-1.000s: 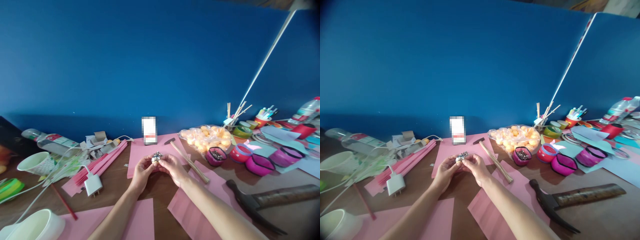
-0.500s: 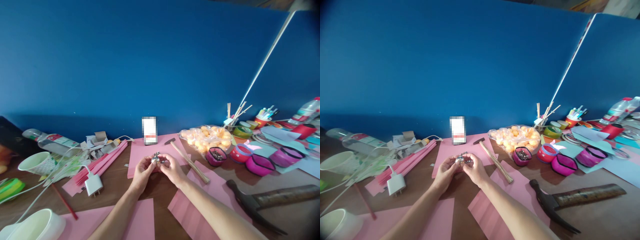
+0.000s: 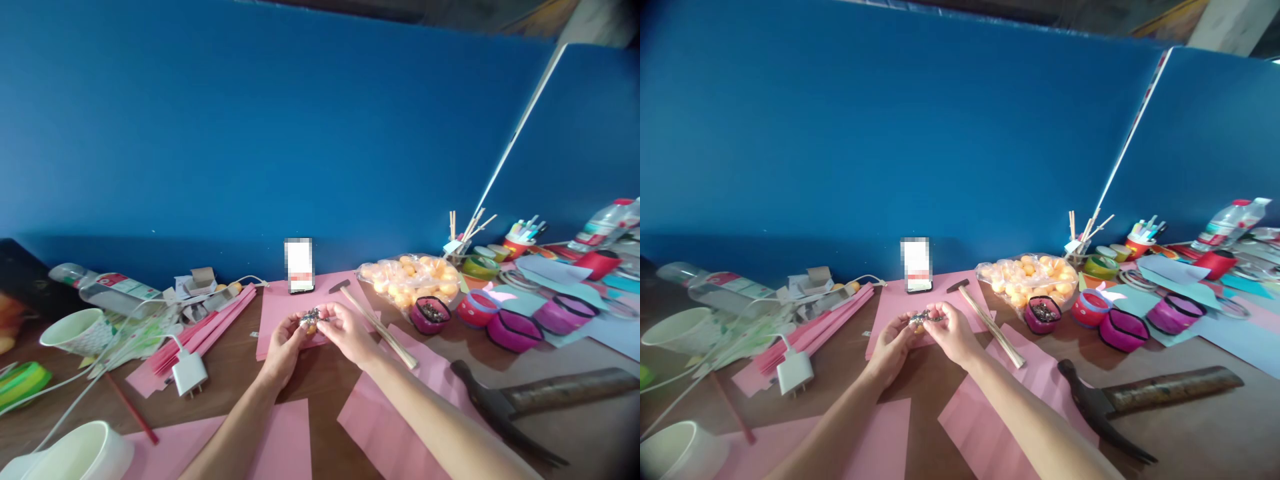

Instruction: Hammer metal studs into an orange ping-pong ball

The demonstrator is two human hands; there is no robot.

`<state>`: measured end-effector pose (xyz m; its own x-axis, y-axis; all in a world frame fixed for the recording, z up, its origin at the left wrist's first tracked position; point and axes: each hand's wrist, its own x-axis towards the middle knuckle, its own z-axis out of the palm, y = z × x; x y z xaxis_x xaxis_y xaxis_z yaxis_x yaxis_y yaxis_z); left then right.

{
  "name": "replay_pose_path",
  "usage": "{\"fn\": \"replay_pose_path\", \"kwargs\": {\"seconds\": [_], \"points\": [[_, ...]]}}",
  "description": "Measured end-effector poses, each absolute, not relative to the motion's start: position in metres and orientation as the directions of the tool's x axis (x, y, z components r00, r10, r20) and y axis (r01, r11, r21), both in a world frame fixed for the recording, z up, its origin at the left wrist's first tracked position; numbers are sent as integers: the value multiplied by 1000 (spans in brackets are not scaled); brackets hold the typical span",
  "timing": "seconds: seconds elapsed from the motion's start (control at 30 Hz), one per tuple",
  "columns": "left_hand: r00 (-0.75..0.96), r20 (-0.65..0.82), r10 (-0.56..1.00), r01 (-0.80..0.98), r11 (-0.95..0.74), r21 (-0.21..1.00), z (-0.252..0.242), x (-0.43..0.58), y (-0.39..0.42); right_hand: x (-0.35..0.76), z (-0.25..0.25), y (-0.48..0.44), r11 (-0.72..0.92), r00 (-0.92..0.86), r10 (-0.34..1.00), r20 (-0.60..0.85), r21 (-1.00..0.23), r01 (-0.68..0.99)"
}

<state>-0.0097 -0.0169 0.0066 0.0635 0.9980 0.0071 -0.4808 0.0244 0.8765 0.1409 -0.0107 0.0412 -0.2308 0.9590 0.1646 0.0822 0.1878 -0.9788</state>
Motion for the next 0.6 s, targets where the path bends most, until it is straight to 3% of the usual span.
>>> {"fn": "replay_pose_path", "kwargs": {"seconds": [0.1, 0.27, 0.4, 0.5, 0.6], "points": [[56, -6, 998, -479, 33, 877, 7, -10, -17, 144, 66, -21, 189, -220, 961, 169, -980, 70], [68, -19, 998, -473, 49, 880, 8, -9, -18, 145, 107, -55, 272, -360, 912, 197, -947, 169], [35, -22, 999, -469, 36, 882, 5, -9, -17, 155, 125, -58, 387, -301, 904, 305, -881, 270], [29, -33, 999, -462, 42, 886, 3, -10, -17, 174, 122, -42, 464, -270, 885, 379, -755, 463], [20, -33, 999, -461, 38, 887, 2, -10, -17, 200, 98, -29, 448, -328, 889, 320, -460, 767]]}}
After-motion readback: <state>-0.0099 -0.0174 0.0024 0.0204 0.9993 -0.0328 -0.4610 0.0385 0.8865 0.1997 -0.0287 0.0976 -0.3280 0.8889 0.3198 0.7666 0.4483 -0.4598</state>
